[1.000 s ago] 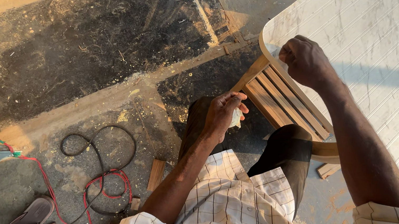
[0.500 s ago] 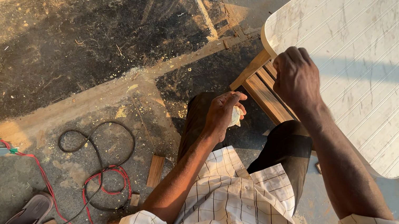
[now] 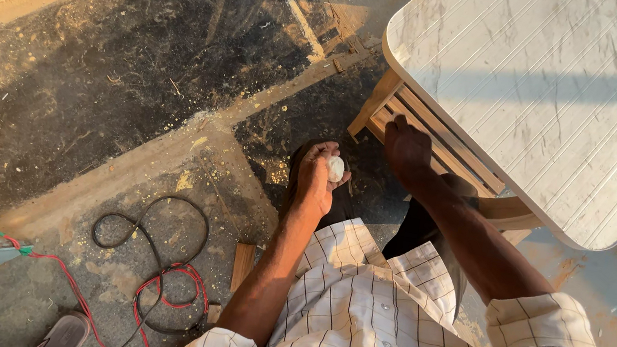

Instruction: The person sits at a small table and wipes its marble-patterned top and edges with a white cloth, working around the border. The person then lifts the tabletop, carries it outside across the yard, and places it down on the ground.

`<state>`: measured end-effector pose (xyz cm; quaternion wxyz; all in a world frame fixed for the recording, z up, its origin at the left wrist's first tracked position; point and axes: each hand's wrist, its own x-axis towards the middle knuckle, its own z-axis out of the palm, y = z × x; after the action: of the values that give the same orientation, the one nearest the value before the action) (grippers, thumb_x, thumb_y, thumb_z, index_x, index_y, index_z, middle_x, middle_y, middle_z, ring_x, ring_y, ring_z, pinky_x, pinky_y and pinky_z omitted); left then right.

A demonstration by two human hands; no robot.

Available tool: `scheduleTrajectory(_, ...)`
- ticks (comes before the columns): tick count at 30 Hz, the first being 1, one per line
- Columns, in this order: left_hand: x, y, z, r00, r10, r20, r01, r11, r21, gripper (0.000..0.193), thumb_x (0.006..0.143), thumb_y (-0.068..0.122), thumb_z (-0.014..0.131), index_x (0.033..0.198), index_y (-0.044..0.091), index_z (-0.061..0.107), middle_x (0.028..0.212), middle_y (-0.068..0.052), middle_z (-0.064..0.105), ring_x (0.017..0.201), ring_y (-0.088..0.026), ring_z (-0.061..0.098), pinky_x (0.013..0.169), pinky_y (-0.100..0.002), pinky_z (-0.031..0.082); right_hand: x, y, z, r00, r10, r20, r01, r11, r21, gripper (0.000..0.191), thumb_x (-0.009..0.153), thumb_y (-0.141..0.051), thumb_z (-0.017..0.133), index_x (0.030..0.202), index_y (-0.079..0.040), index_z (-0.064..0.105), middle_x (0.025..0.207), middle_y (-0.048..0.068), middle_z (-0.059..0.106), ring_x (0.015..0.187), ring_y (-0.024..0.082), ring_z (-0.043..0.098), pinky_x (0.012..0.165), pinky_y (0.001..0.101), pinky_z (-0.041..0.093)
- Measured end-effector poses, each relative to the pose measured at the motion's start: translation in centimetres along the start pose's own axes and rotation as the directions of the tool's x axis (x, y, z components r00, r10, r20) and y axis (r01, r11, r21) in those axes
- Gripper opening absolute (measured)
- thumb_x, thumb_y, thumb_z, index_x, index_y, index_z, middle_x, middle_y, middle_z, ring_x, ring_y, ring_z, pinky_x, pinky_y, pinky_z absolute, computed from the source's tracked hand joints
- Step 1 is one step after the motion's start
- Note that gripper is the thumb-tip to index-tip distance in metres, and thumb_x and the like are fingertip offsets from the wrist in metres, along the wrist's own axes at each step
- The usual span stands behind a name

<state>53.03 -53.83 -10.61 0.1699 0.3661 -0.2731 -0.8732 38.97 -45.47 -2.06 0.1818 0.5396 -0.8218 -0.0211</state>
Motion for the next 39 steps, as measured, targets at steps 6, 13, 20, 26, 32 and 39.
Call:
scheduleTrajectory(6,-0.9,0.3,-0.5,0.983,0.183,-0.001,-0.182,0.982,-0.043,0.054,0.11,0.05,0.041,0.144,0.009,0.048,0.145,-0.013,0.052,0.129,-0.021,0.056,0.104,-0.036,0.049,-3.1,-2.2,-0.5,0.702,0.14,0.699,-0.482,-0.629,0.61,0.02,0.097,-0.026,0.075,0.089,-0.009,0.066,0.076,-0.001,0.064,0.065,0.011,0.058,0.054,0.0289,0.041)
scheduleTrajectory(13,0.4,-0.8,2.4,0.907,0.409,0.1,-0.421,0.89,0.177,0.056,0.109,0.046,0.039,0.139,0.0,0.049,0.134,-0.019,0.059,0.114,-0.024,0.061,0.094,-0.039,0.053,-3.7,-4.4,-1.3,0.629,0.241,0.739,-0.552,-0.531,0.643,0.033,0.095,-0.033,0.079,0.084,-0.008,0.061,0.072,0.002,0.065,0.058,0.01,0.059,0.048,0.0252,0.041)
scheduleTrajectory(20,-0.3,0.3,2.4,0.953,0.246,0.179,-0.197,0.947,-0.253,0.043,0.109,0.045,0.042,0.133,0.009,0.048,0.113,-0.017,0.065,0.096,-0.022,0.063,0.076,-0.036,0.056,-1.7,-2.0,-4.5,0.921,0.374,0.113,-0.356,0.684,0.636,0.036,0.09,-0.015,0.078,0.12,0.002,0.068,0.088,0.011,0.073,0.073,0.02,0.071,0.06,0.0332,0.056)
scheduleTrajectory(26,-0.8,1.3,1.6,0.944,0.051,0.327,-0.022,0.996,-0.09,0.052,0.099,0.054,0.05,0.122,0.008,0.057,0.096,-0.007,0.064,0.08,-0.015,0.064,0.056,-0.031,0.055,8.3,8.6,-5.0,0.998,0.05,-0.024,-0.023,0.769,0.639,0.014,0.098,0.0,0.071,0.111,0.002,0.074,0.106,0.018,0.071,0.09,0.025,0.073,0.074,0.0343,0.062)
scheduleTrajectory(32,-1.3,0.2,1.9,0.939,0.122,0.322,-0.102,0.992,-0.076,0.032,0.099,0.032,0.074,0.109,0.007,0.057,0.093,-0.005,0.06,0.074,-0.01,0.057,0.053,-0.026,0.044,10.7,8.7,-4.9,0.992,-0.085,0.093,0.014,0.807,0.591,0.003,0.096,-0.001,0.074,0.099,0.0,0.075,0.099,0.014,0.073,0.087,0.022,0.074,0.076,0.0338,0.063)
scheduleTrajectory(39,-1.9,1.0,1.6,0.97,0.039,0.242,-0.042,0.999,0.006,0.043,0.098,0.05,0.063,0.111,0.009,0.061,0.085,-0.003,0.061,0.067,-0.009,0.06,0.049,-0.025,0.046,10.8,8.6,-5.8,0.994,-0.11,0.011,0.083,0.807,0.585,0.003,0.098,-0.002,0.075,0.097,0.001,0.076,0.095,0.015,0.073,0.084,0.023,0.073,0.074,0.0353,0.063)
